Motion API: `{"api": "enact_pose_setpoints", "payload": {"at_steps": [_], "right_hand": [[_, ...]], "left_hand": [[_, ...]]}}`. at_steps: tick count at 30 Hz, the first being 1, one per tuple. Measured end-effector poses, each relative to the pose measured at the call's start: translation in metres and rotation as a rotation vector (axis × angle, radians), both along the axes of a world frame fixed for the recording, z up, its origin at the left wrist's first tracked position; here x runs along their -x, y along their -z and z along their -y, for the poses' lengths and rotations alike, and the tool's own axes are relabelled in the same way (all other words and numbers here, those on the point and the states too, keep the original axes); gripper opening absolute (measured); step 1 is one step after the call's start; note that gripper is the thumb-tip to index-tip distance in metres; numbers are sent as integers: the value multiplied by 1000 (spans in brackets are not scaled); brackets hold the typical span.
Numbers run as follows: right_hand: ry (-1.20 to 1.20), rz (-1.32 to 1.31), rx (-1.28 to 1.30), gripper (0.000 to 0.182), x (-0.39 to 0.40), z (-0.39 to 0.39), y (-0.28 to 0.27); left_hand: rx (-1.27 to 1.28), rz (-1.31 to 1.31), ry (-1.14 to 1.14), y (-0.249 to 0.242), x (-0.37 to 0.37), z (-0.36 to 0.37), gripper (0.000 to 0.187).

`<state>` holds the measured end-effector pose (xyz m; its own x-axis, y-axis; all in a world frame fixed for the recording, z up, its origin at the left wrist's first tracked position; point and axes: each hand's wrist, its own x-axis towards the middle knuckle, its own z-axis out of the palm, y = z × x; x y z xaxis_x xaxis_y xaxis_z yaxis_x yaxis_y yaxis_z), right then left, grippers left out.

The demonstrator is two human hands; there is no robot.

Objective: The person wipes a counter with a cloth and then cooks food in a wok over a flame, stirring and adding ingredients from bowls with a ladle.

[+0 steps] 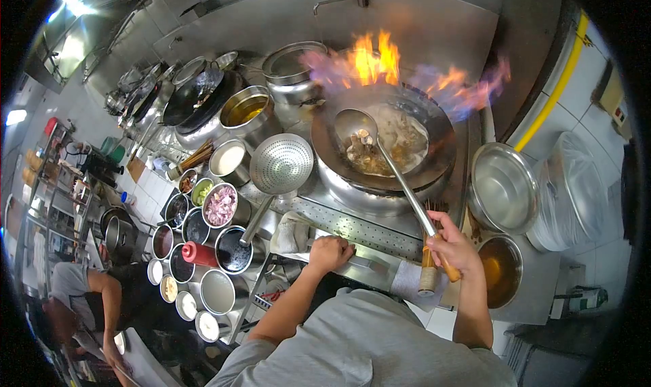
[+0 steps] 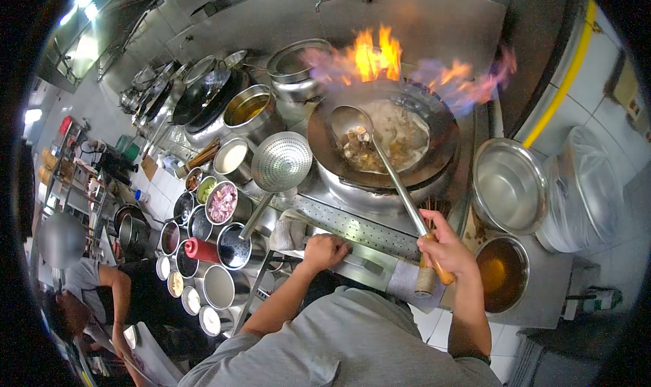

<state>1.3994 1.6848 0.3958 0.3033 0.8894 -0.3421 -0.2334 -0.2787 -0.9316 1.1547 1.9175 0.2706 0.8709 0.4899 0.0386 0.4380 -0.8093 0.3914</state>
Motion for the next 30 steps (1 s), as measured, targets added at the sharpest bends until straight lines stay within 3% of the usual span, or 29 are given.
{"api": "enact_pose_setpoints", "payload": {"at_steps": [11, 14, 18, 20, 22, 24, 26, 30], "right_hand": [[75, 33, -52, 64, 24, 1, 14], [76, 29, -45, 65, 29, 10, 10], [39, 9, -35, 64, 30, 22, 9], [37, -40, -45, 63, 29, 27, 11], [33, -137, -82, 63, 31, 29, 8], [36, -222, -100, 64, 29, 27, 1], [67, -308, -92, 64, 30, 27, -7], [99, -370, -120, 63, 32, 29, -1]], "left_hand": [[-43, 43, 25, 10, 3, -1, 39], [21, 15, 79, 5, 6, -3, 35], [274, 237, 107, -11, 13, -17, 22], [415, 276, 47, -58, 13, -25, 14], [378, 265, -40, -136, 1, -29, 10], [170, 286, -66, -175, -20, -48, 13], [39, 447, -32, -169, -50, -82, 12], [-243, 293, 0, -134, -101, -134, 15]]}}
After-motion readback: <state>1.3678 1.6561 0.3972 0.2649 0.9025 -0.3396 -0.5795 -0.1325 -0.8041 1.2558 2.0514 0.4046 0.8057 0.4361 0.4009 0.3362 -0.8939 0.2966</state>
